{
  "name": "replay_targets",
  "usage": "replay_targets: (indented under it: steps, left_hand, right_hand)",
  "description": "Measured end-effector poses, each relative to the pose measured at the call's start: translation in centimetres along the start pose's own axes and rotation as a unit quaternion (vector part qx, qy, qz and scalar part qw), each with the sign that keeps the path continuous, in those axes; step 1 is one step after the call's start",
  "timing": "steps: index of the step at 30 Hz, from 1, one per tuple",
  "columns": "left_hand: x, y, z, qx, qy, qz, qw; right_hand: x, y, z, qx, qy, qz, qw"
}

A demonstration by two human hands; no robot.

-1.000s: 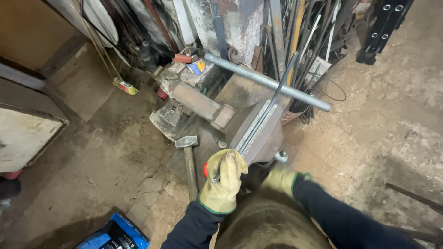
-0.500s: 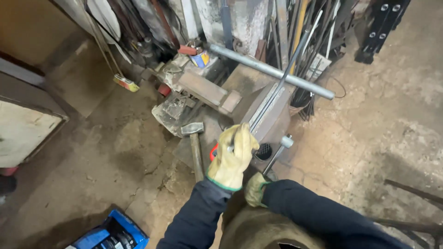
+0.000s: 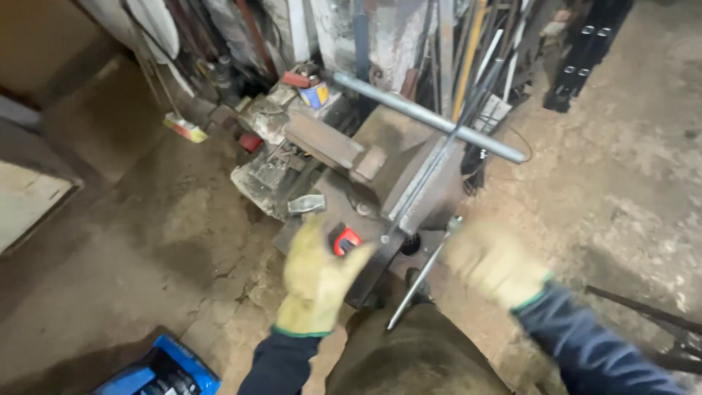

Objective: Measuring a metal rod with a tape measure, bending it using a vise and hammer, and checking its fit against a template on a metal sheet.

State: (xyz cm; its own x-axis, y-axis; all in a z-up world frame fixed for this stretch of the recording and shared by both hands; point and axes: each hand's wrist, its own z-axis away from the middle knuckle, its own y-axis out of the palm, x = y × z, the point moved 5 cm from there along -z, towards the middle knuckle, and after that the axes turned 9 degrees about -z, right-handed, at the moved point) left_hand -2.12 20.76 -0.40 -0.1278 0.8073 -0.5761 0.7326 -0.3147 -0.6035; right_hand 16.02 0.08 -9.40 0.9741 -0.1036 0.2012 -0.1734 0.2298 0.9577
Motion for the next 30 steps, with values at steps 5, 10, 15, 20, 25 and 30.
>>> replay_targets:
  steps: [5, 10, 15, 20, 25, 30]
  left_hand:
    - [14.2, 5.7, 14.2, 0.446, -0.429, -0.241, 0.748]
    - [21.6, 11.0, 19.3, 0.317, -0.538, -0.122, 0.771]
    - [23.2, 9.1, 19.6, 0.237, -0.588, -0.188, 0.75]
    - [9.8, 3.1, 19.9, 0.091, -0.497, -0.134, 0.853]
    - [-3.2, 0.8, 18.1, -0.054, -0.464, -0.273, 0.841]
    - [-9.4, 0.8, 13.7, -0.062, -0.409, -0.251, 0.875]
  right_hand:
    - [20.0, 2.1, -8.1, -0.064, -0.465, 0.385, 0.795]
    - [19.9, 5.6, -13.9, 0.003, -0.361, 0.287, 0.887]
    - [21.0, 4.2, -14.9, 0.103, -0.269, 0.294, 0.911]
    - [21.4, 5.3, -15.0, 0.062, -0.335, 0.353, 0.871]
    - [24.4, -0.6, -19.5, 0.109, -0.279, 0.277, 0.913]
    - [23.1, 2.6, -19.8, 0.095, -0.268, 0.265, 0.921]
